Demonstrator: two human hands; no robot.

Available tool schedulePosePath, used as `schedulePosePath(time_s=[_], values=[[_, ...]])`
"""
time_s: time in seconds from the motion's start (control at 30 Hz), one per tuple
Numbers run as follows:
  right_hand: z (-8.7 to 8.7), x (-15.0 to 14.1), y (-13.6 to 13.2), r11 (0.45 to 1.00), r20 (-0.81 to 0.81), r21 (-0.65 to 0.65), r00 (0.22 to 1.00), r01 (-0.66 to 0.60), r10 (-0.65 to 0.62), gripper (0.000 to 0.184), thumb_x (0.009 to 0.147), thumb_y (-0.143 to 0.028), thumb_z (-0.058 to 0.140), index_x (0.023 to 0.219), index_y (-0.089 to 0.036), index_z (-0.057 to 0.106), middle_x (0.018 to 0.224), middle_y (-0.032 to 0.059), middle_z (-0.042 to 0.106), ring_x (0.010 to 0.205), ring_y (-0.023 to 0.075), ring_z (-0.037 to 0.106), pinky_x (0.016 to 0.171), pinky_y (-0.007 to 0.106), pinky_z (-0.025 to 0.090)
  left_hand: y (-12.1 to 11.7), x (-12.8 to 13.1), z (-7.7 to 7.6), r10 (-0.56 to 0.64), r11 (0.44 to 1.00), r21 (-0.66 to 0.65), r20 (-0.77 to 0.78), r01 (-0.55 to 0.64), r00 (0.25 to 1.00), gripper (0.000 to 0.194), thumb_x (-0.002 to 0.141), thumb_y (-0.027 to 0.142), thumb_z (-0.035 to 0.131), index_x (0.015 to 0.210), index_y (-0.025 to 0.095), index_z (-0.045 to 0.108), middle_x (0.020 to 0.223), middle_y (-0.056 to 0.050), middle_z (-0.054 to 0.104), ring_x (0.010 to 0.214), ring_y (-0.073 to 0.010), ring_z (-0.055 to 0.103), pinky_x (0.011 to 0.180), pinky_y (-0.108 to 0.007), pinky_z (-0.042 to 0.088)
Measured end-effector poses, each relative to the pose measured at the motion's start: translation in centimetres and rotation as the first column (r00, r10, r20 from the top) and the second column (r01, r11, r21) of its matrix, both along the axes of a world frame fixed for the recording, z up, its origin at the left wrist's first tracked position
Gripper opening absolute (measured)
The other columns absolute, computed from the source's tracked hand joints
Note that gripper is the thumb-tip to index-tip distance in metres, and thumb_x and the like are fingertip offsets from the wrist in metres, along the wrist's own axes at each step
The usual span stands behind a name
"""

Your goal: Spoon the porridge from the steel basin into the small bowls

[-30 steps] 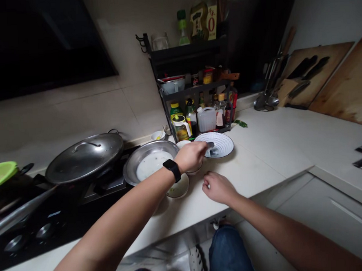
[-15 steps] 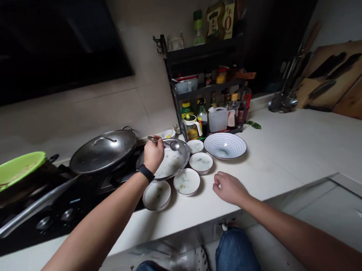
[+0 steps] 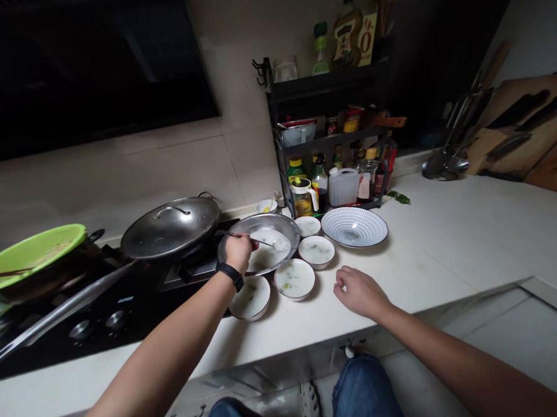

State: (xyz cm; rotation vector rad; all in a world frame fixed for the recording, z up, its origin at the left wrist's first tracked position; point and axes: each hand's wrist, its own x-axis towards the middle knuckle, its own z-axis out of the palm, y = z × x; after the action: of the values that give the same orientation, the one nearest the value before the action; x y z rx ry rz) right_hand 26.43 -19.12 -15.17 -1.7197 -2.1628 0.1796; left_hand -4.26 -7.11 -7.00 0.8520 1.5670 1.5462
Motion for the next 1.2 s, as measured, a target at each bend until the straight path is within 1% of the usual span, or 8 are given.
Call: schedulePosePath(time_s=[0.23, 0.5, 0.67, 0.87, 1.03, 1.1, 1.13, 1.2], values=[[-0.1, 0.0, 0.1, 1.0, 0.002, 0.007, 1.0, -0.003, 0.003, 0.011, 0.089, -0.018, 0.056, 0.079, -0.021, 0.057, 0.088, 0.0022, 0.063, 0.083, 0.0173, 0.058, 0.075, 0.03, 0.033, -0.1, -1.0, 1.6, 0.023, 1.0, -0.004, 0.131, -0.023, 0.991, 0.014, 0.082, 0.003, 0.058, 0.084, 0.017, 0.056, 0.06, 0.003, 0.058, 0.048, -0.014, 0.064, 0.064, -0.032, 0.062], [-0.3, 0.0, 0.0, 1.0, 0.006, 0.026, 1.0, -0.007, 0.007, 0.01, 0.089, -0.019, 0.056, 0.079, -0.021, 0.057, 0.087, 0.0022, 0.062, 0.082, 0.0172, 0.057, 0.074, 0.03, 0.032, 0.3, -0.1, 6.0, -0.045, 0.998, 0.044, 0.131, 0.04, 0.99, 0.015, 0.087, 0.003, 0.054, 0.082, 0.017, 0.056, 0.055, 0.001, 0.059, 0.047, -0.0145, 0.062, 0.059, -0.028, 0.059], [0.0, -0.1, 0.0, 1.0, 0.01, 0.015, 1.0, -0.006, 0.006, 0.011, 0.089, -0.019, 0.057, 0.079, -0.021, 0.057, 0.087, 0.0025, 0.062, 0.083, 0.0174, 0.057, 0.074, 0.03, 0.032, 1.2, 2.6, 7.8, -0.105, 0.994, 0.045, 0.131, 0.1, 0.986, 0.012, 0.088, 0.003, 0.055, 0.085, 0.015, 0.058, 0.057, -0.001, 0.062, 0.049, -0.0149, 0.063, 0.061, -0.029, 0.059], [0.1, -0.2, -0.1, 1.0, 0.005, 0.003, 1.0, 0.005, -0.005, 0.01, 0.089, -0.02, 0.058, 0.079, -0.021, 0.057, 0.087, 0.0023, 0.063, 0.083, 0.0176, 0.057, 0.074, 0.031, 0.032, 2.2, 8.3, 7.8, -0.192, 0.981, 0.03, 0.089, 0.19, 0.977, 0.012, 0.089, 0.005, 0.055, 0.09, 0.014, 0.062, 0.056, -0.003, 0.062, 0.052, -0.0175, 0.067, 0.062, -0.031, 0.059], [0.3, -0.2, -0.2, 1.0, -0.01, -0.012, 1.0, 0.007, -0.007, 0.009, 0.089, -0.02, 0.059, 0.08, -0.021, 0.059, 0.089, 0.003, 0.064, 0.085, 0.0179, 0.058, 0.076, 0.031, 0.034, 2.7, 13.2, 6.4, -0.265, 0.963, 0.055, -0.016, 0.266, 0.964, 0.006, 0.089, 0.013, 0.06, 0.091, 0.015, 0.065, 0.057, -0.001, 0.062, 0.052, -0.0177, 0.066, 0.063, -0.031, 0.058], [0.4, -0.3, -0.2, 1.0, -0.017, -0.02, 1.0, 0.009, -0.01, 0.009, 0.089, -0.02, 0.059, 0.081, -0.021, 0.059, 0.09, 0.0033, 0.064, 0.086, 0.018, 0.057, 0.076, 0.031, 0.034, 2.6, 14.7, 5.8, -0.301, 0.945, 0.077, -0.183, 0.319, 0.936, 0.006, 0.09, 0.017, 0.061, 0.087, 0.016, 0.066, 0.059, -0.002, 0.064, 0.055, -0.0184, 0.067, 0.065, -0.031, 0.056], [0.5, -0.3, -0.2, 1.0, -0.02, -0.021, 1.0, 0.01, -0.01, 0.009, 0.089, -0.021, 0.059, 0.081, -0.021, 0.059, 0.09, 0.0035, 0.064, 0.086, 0.0181, 0.057, 0.076, 0.031, 0.034, 2.4, 15.3, 5.5, -0.319, 0.927, 0.093, -0.314, 0.363, 0.894, 0.009, 0.091, 0.019, 0.06, 0.086, 0.017, 0.066, 0.062, -0.004, 0.066, 0.059, -0.019, 0.068, 0.067, -0.03, 0.056], [0.4, -0.3, -0.2, 1.0, -0.03, -0.018, 1.0, 0.006, -0.006, 0.009, 0.089, -0.021, 0.059, 0.08, -0.021, 0.059, 0.089, 0.0036, 0.063, 0.086, 0.018, 0.057, 0.076, 0.03, 0.034, 1.8, 16.1, 5.1, -0.332, 0.864, 0.121, -0.595, 0.49, 0.732, 0.014, 0.095, 0.021, 0.055, 0.087, 0.018, 0.067, 0.071, -0.007, 0.071, 0.067, -0.0194, 0.071, 0.072, -0.03, 0.055]])
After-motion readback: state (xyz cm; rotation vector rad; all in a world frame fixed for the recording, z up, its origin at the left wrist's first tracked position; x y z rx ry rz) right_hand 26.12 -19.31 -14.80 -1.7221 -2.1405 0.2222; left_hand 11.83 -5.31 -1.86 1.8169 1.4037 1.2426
